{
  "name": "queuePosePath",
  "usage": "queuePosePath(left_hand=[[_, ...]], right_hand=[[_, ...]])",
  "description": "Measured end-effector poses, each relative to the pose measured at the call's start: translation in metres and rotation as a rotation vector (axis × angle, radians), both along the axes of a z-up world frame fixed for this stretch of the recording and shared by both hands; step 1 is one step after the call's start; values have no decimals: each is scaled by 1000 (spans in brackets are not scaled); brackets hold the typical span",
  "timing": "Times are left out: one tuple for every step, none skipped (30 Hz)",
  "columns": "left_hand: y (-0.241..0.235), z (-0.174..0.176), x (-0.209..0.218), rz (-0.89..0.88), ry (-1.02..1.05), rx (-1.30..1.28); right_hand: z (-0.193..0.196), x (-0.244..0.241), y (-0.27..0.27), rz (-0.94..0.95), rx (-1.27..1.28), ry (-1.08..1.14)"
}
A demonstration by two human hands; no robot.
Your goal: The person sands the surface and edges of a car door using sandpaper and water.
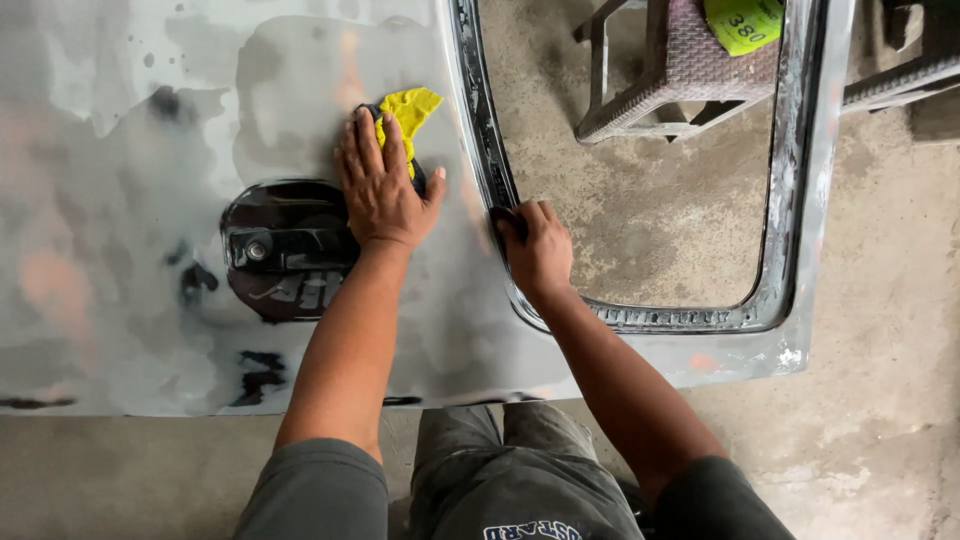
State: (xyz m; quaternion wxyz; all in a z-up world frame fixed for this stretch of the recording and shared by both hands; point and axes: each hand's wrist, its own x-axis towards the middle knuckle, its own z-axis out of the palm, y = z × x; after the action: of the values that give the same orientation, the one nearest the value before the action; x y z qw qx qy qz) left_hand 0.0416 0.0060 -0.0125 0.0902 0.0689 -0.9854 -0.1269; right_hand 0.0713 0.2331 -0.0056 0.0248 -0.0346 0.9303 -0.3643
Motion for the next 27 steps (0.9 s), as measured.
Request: queuePosePath(left_hand=[[2,-1,0,-6,1,4],[3,-1,-1,-6,5,-5],[2,-1,-1,2,12,-17],[2,-1,-2,2,15,-16],[2,0,-1,7,12,-17],[2,-1,1,12,10,-17],[1,-1,0,15,10,-16],[2,-2,0,13,12,-12],[1,-2,-1,9,12,-10],[0,-1,-1,10,12,-11],[1,-2,-1,7,14,-8],[3,-3,-1,3,16,-6],[3,-3,0,1,14,-8],[2,-3,0,6,19,-9],[2,-3,1,10,24,-9],[1,-2,1,8,24,-11],[1,-2,1,5,15,-18],[0,-1,1,1,5,-25],[2,-1,0,-4,7,-19],[4,-1,-1,-7,10,-3],[1,1,-1,0,12,5],[-1,1,-1,4,12,3],[0,0,0,4,-3,6],[1,-1,1,3,-19,8],[1,-1,0,4,-18,9],[1,-2,0,4,-13,-7],[1,-2,1,2,-12,-23]], right_hand=[[1,4,6,-6,4,1],[2,9,11,17,14,-25],[2,11,14,48,23,-48],[0,25,28,48,24,-45],[-1,41,42,84,56,-62],[-3,56,56,119,89,-79],[-3,62,64,122,90,-78],[-3,67,72,142,87,-94],[-4,73,80,160,81,-111],[-8,65,72,162,81,-111],[-13,58,66,153,84,-23],[-17,51,61,144,88,66],[-16,40,47,142,86,64],[-14,29,34,123,85,47],[-12,17,21,104,86,31],[-13,15,19,102,84,30],[-14,13,17,81,58,24],[-14,11,15,60,31,18],[-11,20,26,54,37,19],[-9,30,36,110,68,10],[-7,39,43,175,91,2],[-6,49,55,180,89,3],[-5,60,70,239,113,-30],[-4,71,85,299,136,-62],[-3,71,90,299,137,-61],[-3,71,95,326,147,-46],[-3,74,101,351,157,-36]])
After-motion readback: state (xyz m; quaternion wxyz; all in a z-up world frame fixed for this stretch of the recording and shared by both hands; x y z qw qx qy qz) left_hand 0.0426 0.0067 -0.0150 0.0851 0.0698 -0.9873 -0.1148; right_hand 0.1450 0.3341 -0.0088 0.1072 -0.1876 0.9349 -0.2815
